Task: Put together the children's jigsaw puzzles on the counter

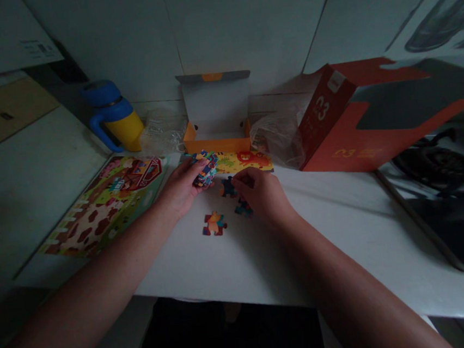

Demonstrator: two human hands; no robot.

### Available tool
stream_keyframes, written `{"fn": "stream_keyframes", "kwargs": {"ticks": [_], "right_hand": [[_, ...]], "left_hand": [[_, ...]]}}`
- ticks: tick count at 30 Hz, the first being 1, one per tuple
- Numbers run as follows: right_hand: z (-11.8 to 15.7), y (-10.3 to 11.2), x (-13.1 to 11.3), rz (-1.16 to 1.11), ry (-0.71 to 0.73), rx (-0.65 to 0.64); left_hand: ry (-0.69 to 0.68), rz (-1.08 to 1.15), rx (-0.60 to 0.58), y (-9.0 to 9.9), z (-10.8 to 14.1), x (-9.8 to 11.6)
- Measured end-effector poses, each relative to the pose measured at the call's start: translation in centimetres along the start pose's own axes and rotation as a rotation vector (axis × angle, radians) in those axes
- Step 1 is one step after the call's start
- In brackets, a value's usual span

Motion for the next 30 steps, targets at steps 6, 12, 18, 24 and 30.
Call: {"fn": "stream_keyframes", "kwargs": {"ticks": [6, 12, 18, 24, 30], "right_hand": [[-0.5, -0.4, 0.3, 0.085, -0.022, 0.017], [-0.5, 0.6, 0.4, 0.161, -0.025, 0.163], [-0.1, 0.3, -0.3, -0.21, 0.183, 0.095], [-0.3, 0.0, -0.3, -0.393, 0.115, 0.036], [-0.8, 0.5, 0.1, -0.604, -0.017, 0.083]], "left_hand": [[0.011, -0.021, -0.048, -0.4, 0.3, 0.1], [0.048, -0.024, -0.072, -0.6, 0.6, -0.1], [0.008, -0.137, -0.182, -0.5, 0.8, -0.7], [-0.031, -0.206, -0.239, -0.1, 0.7, -1.0], [0.029, -0.073, -0.032, -0.3, 0.5, -0.1]]}}
Point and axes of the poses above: each hand's wrist, its own z-axis away from the middle knuckle, its own y-axis out of the back of the hand, x = y × z, the point moved 1 cm from there along -z, towards the middle knuckle, and after that the axes turned 14 degrees about z, right-handed, at the moved point
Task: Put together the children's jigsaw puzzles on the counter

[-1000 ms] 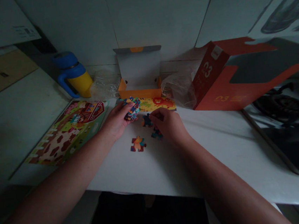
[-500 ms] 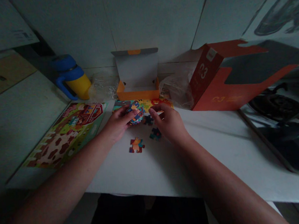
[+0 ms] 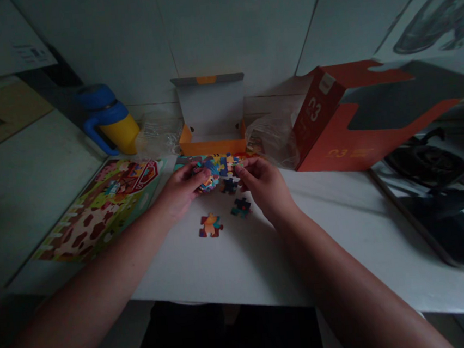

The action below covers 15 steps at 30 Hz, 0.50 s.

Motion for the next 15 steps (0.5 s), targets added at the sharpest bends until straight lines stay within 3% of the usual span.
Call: {"fn": "stream_keyframes", "kwargs": {"ticks": [3, 7, 11, 15], "right_hand": [[0.1, 0.0, 0.4, 0.063, -0.068, -0.044], [0.8, -0.7, 0.7, 0.355, -0.084, -0.153], [1.6, -1.9, 0.5, 0.604, -0.006, -0.254], [2.2, -2.3, -0.1, 0.794, 0.114, -0.223]], "left_hand": [[-0.042, 0.065, 0.052, 0.2, -0.3, 0.6], [-0.052, 0.118, 0.028, 0.4, -0.6, 0.9], [-0.047, 0.145, 0.019, 0.2, -0.4, 0.9], [-0.058, 0.152, 0.006, -0.2, -0.2, 0.9]]}}
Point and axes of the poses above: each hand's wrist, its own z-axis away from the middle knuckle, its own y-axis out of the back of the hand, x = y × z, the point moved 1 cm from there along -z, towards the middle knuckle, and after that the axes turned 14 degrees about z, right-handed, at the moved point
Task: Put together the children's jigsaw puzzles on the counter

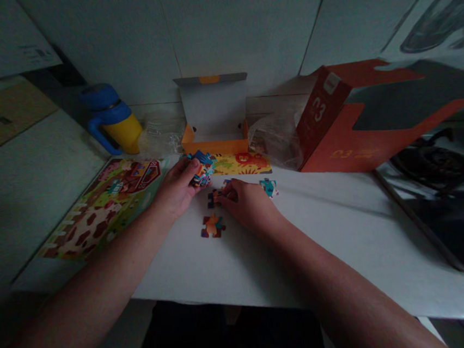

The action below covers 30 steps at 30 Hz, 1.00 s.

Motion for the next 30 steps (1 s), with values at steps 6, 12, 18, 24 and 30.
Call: {"fn": "stream_keyframes", "kwargs": {"ticks": [6, 12, 18, 24, 30], "right_hand": [[0.2, 0.8, -0.3, 0.221, 0.071, 0.0], [0.3, 1.5, -0.3, 0.137, 0.012, 0.175], [0.5, 1.9, -0.2, -0.348, 0.039, 0.269], [0.1, 1.9, 0.3, -0.561, -0.071, 0.202], [-0.4, 2.2, 0.7, -0.786, -0.102, 0.181]], "left_hand": [[0.009, 0.03, -0.024, 0.4, -0.2, -0.2], [0.034, -0.071, -0.06, 0.6, 0.0, -0.7], [-0.024, -0.32, -0.255, 0.4, 0.6, -0.9], [-0.015, -0.286, -0.252, 0.6, 0.4, -1.1], [0.014, -0.09, -0.103, 0.4, 0.2, -1.0]]}}
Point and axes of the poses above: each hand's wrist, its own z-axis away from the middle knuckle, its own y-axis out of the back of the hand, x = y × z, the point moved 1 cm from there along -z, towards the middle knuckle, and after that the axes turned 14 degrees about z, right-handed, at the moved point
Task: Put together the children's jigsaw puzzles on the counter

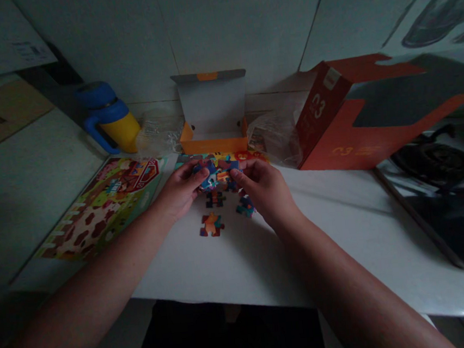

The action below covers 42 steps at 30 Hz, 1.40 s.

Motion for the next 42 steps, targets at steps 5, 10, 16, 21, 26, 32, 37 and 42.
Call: {"fn": "stream_keyframes", "kwargs": {"ticks": [5, 10, 16, 21, 26, 32, 37, 42], "right_hand": [[0.1, -0.2, 0.6, 0.032, -0.058, -0.074], [0.6, -1.4, 1.3, 0.291, 0.018, -0.184], [1.1, -2.3, 1.7, 0.577, 0.155, -0.303], [1.7, -2.0, 0.7, 0.632, 0.177, -0.382], [2.3, -1.9, 0.0, 0.589, 0.164, -0.51], [2.5, -1.6, -0.5, 0.62, 0.184, -0.524], [2.3, -1.5, -0.6, 0.674, 0.242, -0.506], [2.2, -1.4, -0.4, 0.778, 0.305, -0.505]], "left_hand": [[-0.093, 0.051, 0.147, 0.6, -0.7, 0.8], [-0.124, 0.075, 0.189, 1.0, -1.2, 1.2], [-0.073, 0.066, 0.169, 0.8, -0.9, 0.9], [-0.052, 0.047, 0.165, 0.9, -0.9, 0.8], [-0.056, 0.035, 0.151, 1.0, -0.9, 0.7], [-0.055, 0.037, 0.156, 0.8, -0.8, 0.9], [-0.051, 0.047, 0.156, 0.7, -0.7, 0.9], [-0.056, 0.027, 0.153, 0.7, -0.7, 0.8]]}}
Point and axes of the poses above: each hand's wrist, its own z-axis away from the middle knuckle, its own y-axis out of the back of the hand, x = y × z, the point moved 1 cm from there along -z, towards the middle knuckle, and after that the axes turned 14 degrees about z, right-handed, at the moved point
